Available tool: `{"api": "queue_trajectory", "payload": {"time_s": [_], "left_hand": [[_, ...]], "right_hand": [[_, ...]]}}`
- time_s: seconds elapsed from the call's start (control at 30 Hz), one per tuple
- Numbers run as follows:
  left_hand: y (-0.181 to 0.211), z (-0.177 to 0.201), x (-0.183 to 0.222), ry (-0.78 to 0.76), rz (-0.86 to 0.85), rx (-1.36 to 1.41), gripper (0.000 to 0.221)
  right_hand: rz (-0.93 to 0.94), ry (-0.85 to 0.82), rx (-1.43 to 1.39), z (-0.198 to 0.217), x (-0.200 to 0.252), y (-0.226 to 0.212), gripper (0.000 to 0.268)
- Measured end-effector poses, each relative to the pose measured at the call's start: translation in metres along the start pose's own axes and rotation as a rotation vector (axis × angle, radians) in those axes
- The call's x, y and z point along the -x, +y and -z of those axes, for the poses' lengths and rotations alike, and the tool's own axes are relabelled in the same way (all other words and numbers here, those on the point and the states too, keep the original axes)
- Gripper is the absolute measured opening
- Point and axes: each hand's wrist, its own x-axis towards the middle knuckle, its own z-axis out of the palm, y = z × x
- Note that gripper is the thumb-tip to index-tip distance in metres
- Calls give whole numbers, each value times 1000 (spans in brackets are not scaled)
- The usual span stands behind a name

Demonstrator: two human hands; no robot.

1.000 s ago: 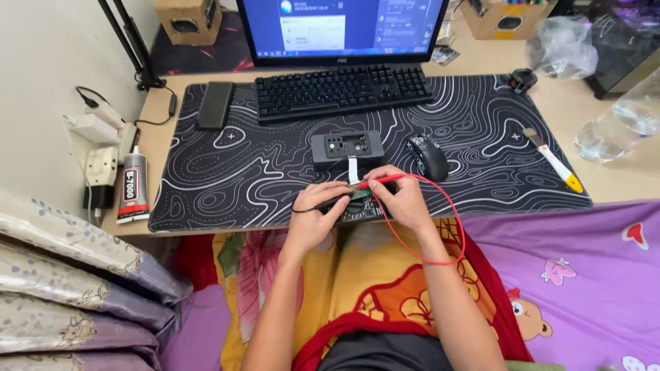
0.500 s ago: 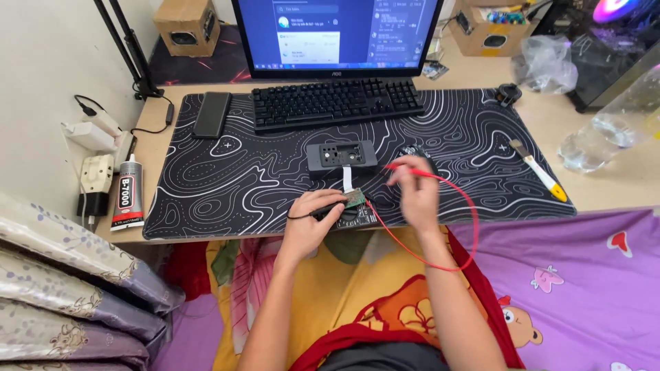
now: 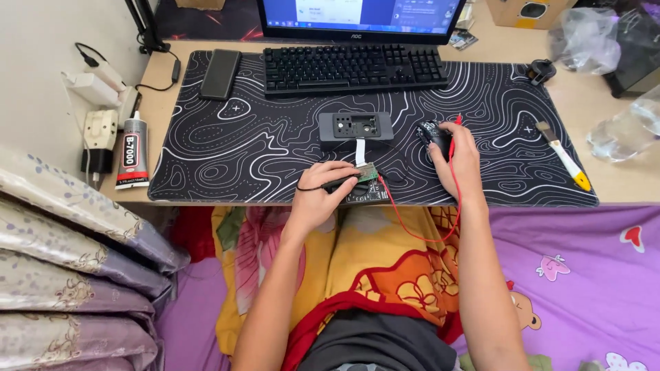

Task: Testing a small circuit board using a multimeter with red and black probes to check electrical points.

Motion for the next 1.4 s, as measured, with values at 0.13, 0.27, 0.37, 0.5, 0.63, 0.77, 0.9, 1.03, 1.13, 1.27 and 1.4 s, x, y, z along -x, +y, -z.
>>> {"api": "queue_trajectory", "payload": {"time_s": [0.13, 0.27, 0.37, 0.5, 0.63, 0.77, 0.9, 1.03, 1.13, 1.27, 1.4], "left_hand": [[1, 1, -1, 1, -6, 4, 17], [-2, -1, -1, 6, -5, 12, 17], [-4, -2, 0, 11, -12, -10, 17], [-3, -3, 0, 9, 2, -2, 17], [-4, -4, -1, -1, 17, -6, 18], [-4, -4, 1, 13, 13, 7, 18], [-7, -5, 0, 5, 5, 1, 19], [-8, -5, 0, 6, 6, -10, 19], [-9, -5, 2, 12, 0, -23, 19], [-6, -4, 1, 9, 22, 0, 19], [-7, -5, 2, 17, 14, -9, 19]], "right_hand": [[-4, 15, -1, -4, -1, 11, 42], [-7, 6, 20, -6, -1, 16, 43], [-27, 6, 23, -8, -4, 17, 49], [-67, -43, 45, -11, -9, 9, 59], [-79, -110, 103, -16, -13, 21, 62], [-75, -99, 81, -14, -10, 20, 59], [-46, -96, 88, -12, -9, 12, 60], [-51, -116, 120, -12, -9, 13, 59], [-49, -106, 111, -15, -7, 19, 58], [-45, -101, 88, -17, -8, 28, 57], [-20, -95, 94, -16, -6, 24, 57]]}}
